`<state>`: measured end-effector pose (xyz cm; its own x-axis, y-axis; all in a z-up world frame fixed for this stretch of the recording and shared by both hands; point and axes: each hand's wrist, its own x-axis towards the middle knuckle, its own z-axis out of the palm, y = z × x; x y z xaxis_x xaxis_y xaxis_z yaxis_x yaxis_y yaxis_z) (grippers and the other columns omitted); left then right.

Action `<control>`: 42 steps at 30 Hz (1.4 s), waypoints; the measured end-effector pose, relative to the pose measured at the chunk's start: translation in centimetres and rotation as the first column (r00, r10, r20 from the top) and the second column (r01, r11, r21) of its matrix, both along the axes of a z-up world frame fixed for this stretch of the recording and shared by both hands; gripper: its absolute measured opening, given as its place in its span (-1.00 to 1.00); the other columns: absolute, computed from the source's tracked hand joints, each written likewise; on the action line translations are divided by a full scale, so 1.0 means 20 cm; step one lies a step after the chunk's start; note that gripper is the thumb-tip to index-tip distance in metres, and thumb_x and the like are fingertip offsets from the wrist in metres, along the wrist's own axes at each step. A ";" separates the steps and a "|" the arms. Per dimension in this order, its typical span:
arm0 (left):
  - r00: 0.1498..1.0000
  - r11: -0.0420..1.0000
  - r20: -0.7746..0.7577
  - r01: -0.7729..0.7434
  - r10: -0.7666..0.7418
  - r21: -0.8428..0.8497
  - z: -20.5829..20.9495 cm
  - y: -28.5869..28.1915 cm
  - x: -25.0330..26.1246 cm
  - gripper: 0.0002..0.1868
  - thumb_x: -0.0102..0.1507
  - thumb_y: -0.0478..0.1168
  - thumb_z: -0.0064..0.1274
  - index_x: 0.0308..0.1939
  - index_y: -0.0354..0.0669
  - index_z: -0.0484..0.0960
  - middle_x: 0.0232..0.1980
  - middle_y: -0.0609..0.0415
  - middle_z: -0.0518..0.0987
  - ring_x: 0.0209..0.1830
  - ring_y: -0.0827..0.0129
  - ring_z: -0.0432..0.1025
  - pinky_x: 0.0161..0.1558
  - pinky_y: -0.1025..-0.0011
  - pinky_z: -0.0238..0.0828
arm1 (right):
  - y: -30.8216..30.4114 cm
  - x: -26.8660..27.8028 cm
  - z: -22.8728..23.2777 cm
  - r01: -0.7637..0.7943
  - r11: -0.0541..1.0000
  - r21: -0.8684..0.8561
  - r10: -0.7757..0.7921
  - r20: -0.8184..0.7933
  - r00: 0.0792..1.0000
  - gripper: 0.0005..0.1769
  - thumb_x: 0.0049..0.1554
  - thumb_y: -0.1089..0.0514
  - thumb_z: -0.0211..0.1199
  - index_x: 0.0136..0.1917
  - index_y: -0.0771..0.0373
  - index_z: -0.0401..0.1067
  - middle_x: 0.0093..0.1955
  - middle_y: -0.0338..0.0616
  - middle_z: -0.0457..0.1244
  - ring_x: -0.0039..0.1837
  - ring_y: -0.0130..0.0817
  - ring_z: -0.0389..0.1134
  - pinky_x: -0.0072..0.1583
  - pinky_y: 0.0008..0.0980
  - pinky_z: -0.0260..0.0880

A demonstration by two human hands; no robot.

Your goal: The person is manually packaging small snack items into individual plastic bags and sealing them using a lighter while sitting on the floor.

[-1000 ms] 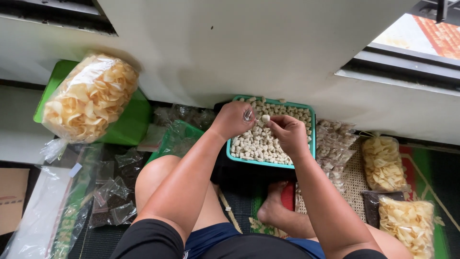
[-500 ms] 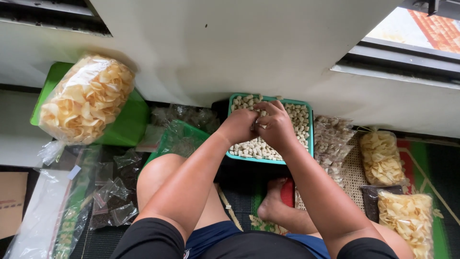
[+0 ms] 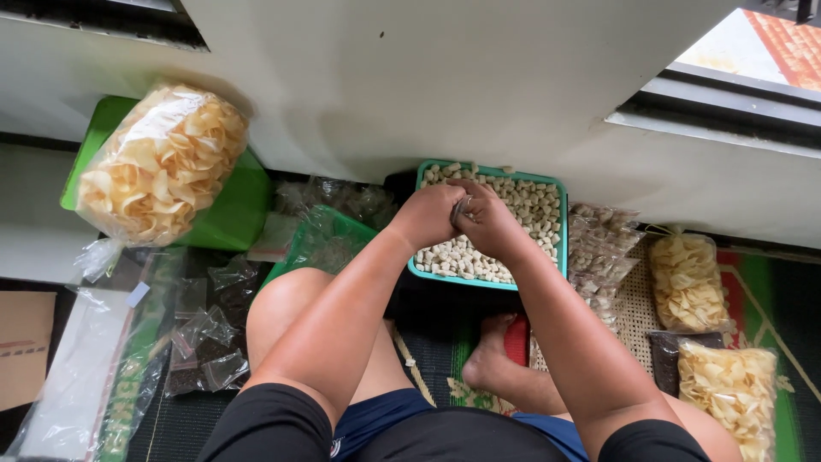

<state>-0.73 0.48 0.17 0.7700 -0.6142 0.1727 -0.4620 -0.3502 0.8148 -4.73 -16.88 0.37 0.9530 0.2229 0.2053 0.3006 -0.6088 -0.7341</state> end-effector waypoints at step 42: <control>0.979 0.980 -0.081 -0.191 0.185 -0.064 0.09 0.16 0.10 -0.81 0.17 -0.11 0.17 -0.45 -0.05 0.53 -0.47 0.02 0.58 -0.31 0.05 0.56 -0.22 0.17 0.51 | -0.03 0.06 -0.65 0.366 0.931 0.010 -0.340 -0.345 0.875 -0.74 0.06 0.07 0.45 0.05 -0.05 0.61 -0.15 -0.37 0.41 -0.10 -0.50 0.39 -0.01 -0.37 0.43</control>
